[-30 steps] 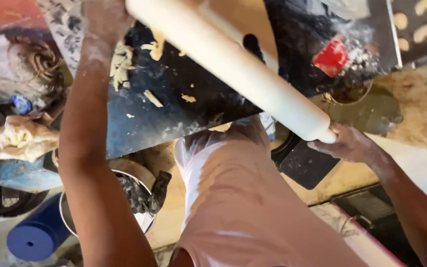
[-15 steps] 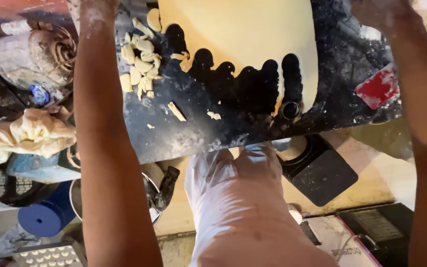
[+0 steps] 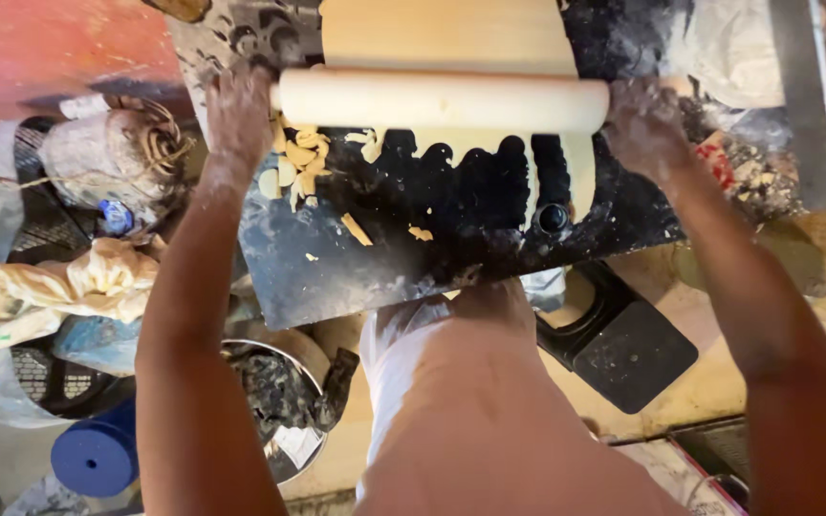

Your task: The person uses a rolling pin to flatten dough on a black work surface, then uses a small cylindrical cutter to cut crescent-shaped pieces. The cut pieces are arranged in rows on the surface and transferred to a metal tray with indentations.

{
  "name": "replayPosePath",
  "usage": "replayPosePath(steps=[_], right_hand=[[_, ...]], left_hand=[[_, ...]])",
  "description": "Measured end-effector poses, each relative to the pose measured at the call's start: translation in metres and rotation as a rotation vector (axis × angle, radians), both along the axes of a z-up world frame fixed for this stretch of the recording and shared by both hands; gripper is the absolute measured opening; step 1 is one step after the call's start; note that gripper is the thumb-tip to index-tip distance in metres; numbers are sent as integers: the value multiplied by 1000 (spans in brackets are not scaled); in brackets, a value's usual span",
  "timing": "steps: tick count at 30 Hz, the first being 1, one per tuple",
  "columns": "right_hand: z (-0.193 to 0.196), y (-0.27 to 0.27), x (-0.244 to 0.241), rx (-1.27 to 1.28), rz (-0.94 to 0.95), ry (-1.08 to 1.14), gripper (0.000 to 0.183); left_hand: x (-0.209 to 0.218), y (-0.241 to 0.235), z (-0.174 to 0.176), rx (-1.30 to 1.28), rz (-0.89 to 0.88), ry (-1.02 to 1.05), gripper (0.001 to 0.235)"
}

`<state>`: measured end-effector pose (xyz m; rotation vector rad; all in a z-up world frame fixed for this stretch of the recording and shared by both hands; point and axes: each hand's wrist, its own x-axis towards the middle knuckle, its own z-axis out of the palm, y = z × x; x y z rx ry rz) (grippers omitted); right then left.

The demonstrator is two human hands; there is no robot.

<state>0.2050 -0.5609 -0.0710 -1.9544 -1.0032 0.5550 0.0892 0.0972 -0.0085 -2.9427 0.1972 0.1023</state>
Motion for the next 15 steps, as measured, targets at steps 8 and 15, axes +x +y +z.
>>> replayPosePath(steps=[8, 15], right_hand=[[54, -6, -62, -781, -125, -1319, 62], [35, -9, 51, -934, -69, -1083, 48]], left_hand=[[-39, -5, 33, -3, -125, 89, 62], [68, 18, -6, 23, -53, 4, 45]])
